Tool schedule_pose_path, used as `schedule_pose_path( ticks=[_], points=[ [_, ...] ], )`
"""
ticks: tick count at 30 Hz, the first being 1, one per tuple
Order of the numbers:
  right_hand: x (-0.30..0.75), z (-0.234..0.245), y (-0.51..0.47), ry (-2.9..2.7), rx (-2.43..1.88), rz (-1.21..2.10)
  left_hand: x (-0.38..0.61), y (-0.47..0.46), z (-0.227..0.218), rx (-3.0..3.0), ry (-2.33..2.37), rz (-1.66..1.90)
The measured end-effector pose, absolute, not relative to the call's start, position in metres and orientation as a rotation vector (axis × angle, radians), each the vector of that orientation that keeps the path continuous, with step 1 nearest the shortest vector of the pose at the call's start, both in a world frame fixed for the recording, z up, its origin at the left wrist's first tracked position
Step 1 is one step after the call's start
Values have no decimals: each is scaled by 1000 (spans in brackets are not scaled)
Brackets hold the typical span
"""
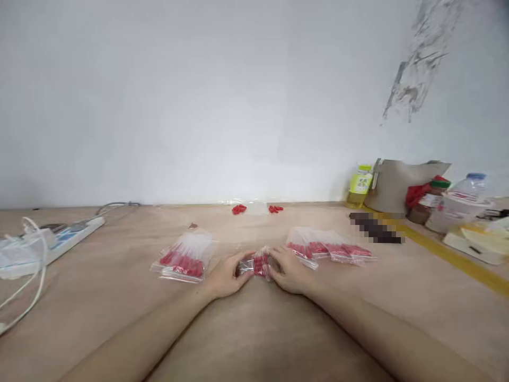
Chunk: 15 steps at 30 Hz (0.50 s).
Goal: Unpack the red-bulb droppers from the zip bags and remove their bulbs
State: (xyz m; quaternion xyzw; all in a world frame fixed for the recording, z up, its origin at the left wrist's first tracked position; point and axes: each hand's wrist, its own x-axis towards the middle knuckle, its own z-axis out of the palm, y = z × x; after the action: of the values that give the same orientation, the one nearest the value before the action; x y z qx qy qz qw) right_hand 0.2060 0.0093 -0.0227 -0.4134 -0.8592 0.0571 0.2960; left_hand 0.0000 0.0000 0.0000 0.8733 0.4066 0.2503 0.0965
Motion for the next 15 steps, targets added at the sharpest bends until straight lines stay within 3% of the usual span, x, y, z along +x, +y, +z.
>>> schedule_pose_path(
  ticks=[6, 15],
  points=[
    [202, -17, 2, -2267, -1200, 117, 0, 2, -4, 2637, 1212, 755],
    [203, -21, 8, -2250, -1203, 216, -3, 9, -14, 2747, 1286, 428]
  ],
)
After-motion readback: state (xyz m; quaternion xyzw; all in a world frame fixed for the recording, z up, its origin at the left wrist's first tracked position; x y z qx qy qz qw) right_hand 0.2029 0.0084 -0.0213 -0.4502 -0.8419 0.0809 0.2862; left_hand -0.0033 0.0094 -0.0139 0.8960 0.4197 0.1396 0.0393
